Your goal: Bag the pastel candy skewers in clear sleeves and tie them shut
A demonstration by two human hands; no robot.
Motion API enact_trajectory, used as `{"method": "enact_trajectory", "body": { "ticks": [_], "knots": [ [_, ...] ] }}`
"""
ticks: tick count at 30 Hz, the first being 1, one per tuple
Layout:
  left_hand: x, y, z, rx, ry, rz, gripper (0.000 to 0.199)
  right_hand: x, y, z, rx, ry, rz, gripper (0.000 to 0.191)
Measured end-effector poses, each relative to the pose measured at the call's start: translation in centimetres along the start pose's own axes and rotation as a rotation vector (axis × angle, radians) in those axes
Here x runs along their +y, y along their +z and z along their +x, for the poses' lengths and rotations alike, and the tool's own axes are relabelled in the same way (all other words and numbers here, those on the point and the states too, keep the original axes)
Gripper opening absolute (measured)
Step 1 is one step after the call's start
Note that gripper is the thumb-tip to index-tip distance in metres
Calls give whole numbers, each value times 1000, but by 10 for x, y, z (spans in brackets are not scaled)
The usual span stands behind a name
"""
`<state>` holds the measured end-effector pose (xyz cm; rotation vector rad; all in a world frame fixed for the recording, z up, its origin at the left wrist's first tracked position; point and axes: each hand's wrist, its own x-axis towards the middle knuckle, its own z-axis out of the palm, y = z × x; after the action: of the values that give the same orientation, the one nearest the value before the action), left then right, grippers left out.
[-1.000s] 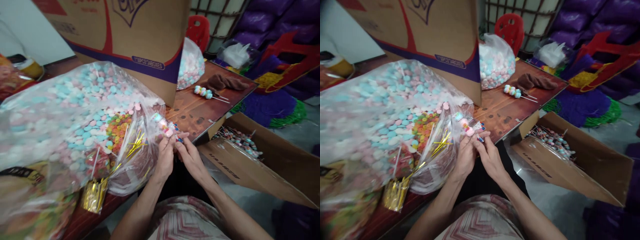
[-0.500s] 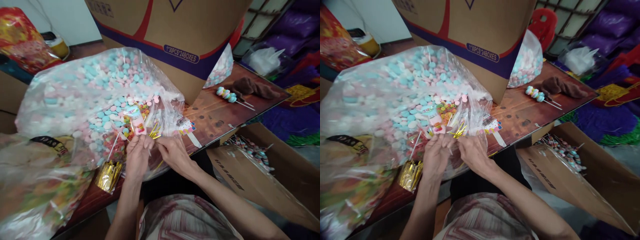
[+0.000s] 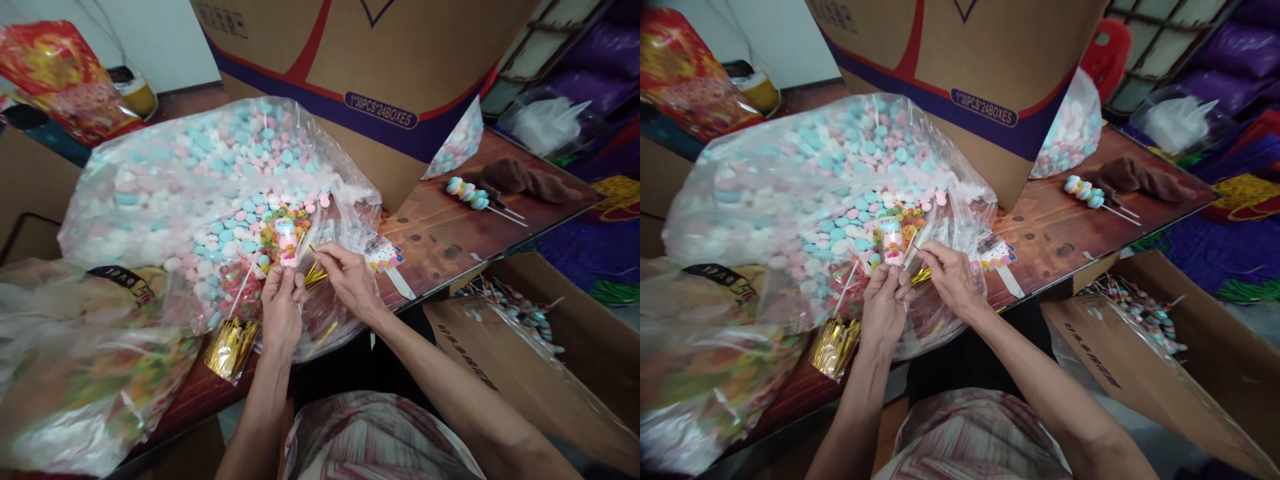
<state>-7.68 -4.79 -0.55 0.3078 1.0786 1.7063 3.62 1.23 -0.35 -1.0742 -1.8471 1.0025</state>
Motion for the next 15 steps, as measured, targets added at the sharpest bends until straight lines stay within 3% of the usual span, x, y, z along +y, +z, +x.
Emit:
{"method": "enact_trajectory", "body": {
  "ticks": [3, 7, 11, 15],
  "knots": [
    [-4, 10, 0, -7, -30, 17, 27, -4, -10, -9, -4, -42, 160, 23],
    [-16, 25, -3, -31, 28, 94, 21, -5, -19, -25, -32, -98, 116, 28],
    [-28, 34, -9, -30, 137, 279, 16, 0, -28, -33, 87, 50, 149, 14],
    [-34, 40, -11, -144, 266, 472, 8, 4, -40, -32, 136, 169, 251, 11]
  ]
}}
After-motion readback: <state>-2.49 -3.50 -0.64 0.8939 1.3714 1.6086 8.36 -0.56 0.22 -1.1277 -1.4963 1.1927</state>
